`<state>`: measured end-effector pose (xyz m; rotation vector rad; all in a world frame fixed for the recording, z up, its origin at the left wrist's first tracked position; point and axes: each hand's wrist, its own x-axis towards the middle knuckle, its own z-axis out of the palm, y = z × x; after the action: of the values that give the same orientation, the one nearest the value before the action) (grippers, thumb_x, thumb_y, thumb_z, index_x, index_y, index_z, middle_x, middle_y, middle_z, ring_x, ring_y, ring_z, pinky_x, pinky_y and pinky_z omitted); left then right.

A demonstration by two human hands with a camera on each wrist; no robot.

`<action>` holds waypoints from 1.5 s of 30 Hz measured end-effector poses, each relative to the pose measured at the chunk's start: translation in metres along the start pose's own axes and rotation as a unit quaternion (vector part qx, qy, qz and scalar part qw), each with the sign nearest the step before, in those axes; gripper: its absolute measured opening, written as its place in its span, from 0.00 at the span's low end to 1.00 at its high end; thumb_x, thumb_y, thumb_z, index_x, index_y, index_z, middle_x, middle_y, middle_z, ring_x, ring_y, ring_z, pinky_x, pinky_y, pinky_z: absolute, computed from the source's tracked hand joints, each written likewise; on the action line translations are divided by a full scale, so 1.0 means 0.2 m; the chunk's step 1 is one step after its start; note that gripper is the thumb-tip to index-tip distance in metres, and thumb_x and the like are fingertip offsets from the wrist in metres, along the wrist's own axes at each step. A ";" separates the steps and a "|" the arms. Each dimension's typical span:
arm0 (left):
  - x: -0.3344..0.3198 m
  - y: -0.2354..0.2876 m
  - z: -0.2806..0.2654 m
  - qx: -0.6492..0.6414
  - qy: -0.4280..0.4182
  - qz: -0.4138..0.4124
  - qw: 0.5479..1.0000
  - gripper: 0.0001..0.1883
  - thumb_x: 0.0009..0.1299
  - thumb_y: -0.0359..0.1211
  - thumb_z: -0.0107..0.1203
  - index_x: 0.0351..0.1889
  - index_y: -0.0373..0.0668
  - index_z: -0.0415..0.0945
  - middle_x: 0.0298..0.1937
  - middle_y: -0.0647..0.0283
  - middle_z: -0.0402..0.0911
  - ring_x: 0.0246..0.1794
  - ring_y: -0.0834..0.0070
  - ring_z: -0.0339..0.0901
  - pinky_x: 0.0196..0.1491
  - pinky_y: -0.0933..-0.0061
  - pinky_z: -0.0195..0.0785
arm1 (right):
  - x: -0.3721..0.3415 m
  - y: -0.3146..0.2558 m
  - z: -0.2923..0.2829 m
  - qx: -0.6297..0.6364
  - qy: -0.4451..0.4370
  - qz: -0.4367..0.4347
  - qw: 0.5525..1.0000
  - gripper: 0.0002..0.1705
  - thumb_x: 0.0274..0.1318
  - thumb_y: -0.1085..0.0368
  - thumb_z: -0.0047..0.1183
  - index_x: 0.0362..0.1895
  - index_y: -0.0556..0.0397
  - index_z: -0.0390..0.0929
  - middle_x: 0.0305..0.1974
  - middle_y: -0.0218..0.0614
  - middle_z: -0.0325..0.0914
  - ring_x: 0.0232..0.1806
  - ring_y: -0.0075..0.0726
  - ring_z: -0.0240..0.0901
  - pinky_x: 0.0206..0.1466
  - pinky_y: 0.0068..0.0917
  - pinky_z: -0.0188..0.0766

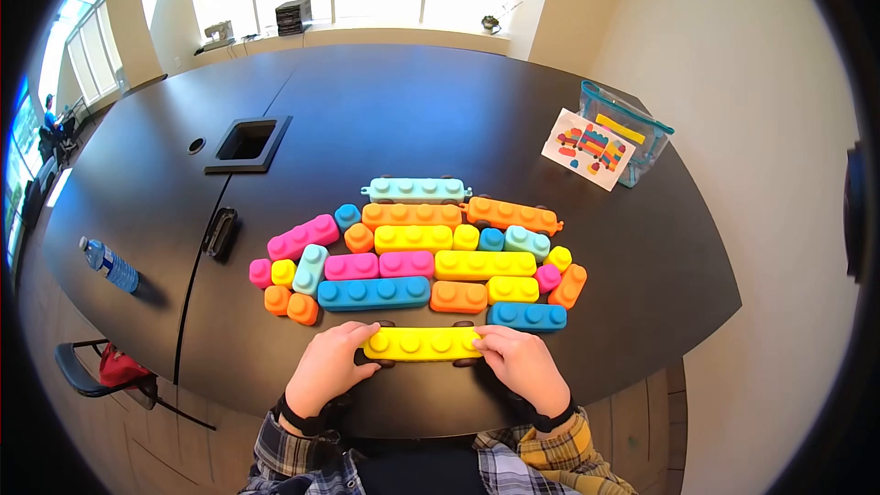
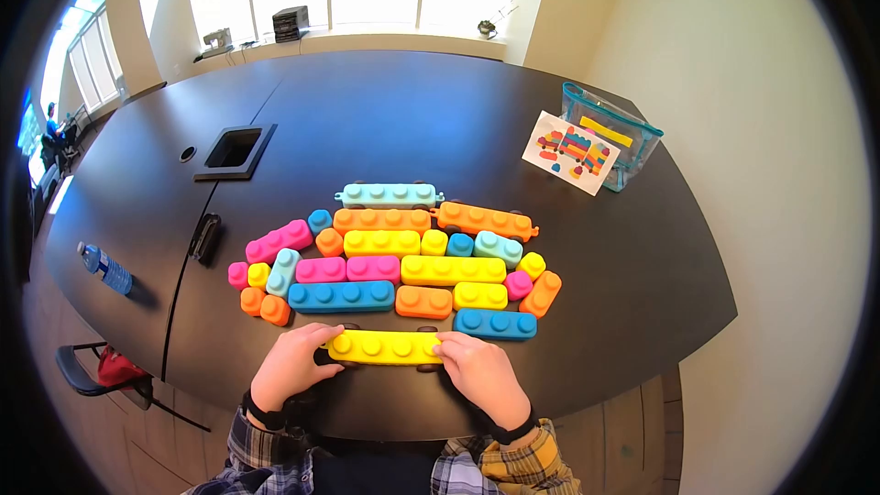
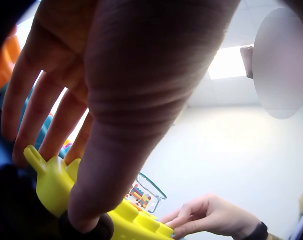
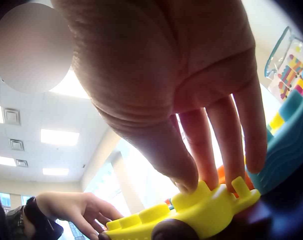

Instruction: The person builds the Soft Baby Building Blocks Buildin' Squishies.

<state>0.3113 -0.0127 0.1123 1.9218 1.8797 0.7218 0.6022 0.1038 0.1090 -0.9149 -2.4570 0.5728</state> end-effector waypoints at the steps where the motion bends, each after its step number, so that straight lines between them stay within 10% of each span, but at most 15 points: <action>1: 0.00 0.00 0.00 -0.001 0.000 0.000 1.000 0.30 0.59 0.34 0.76 0.60 0.40 0.81 0.52 0.55 0.86 0.53 0.52 0.83 0.56 0.56 0.78 | 0.00 0.00 0.00 -0.002 -0.004 -0.001 1.000 0.05 0.62 0.69 0.63 0.39 0.57 0.84 0.50 0.41 0.88 0.42 0.54 0.85 0.46 0.40 0.84; 45: -0.02 0.01 0.02 0.016 -0.013 -0.002 1.000 0.32 0.62 0.32 0.74 0.65 0.41 0.78 0.55 0.51 0.85 0.55 0.49 0.82 0.59 0.56 0.77 | 0.01 0.01 -0.01 0.040 -0.002 0.003 0.999 0.05 0.60 0.71 0.65 0.40 0.58 0.85 0.49 0.43 0.88 0.43 0.55 0.85 0.48 0.39 0.84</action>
<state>0.3165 -0.0158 0.1096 1.9375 1.8896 0.6665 0.6023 0.1077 0.1092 -0.8913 -2.4175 0.6716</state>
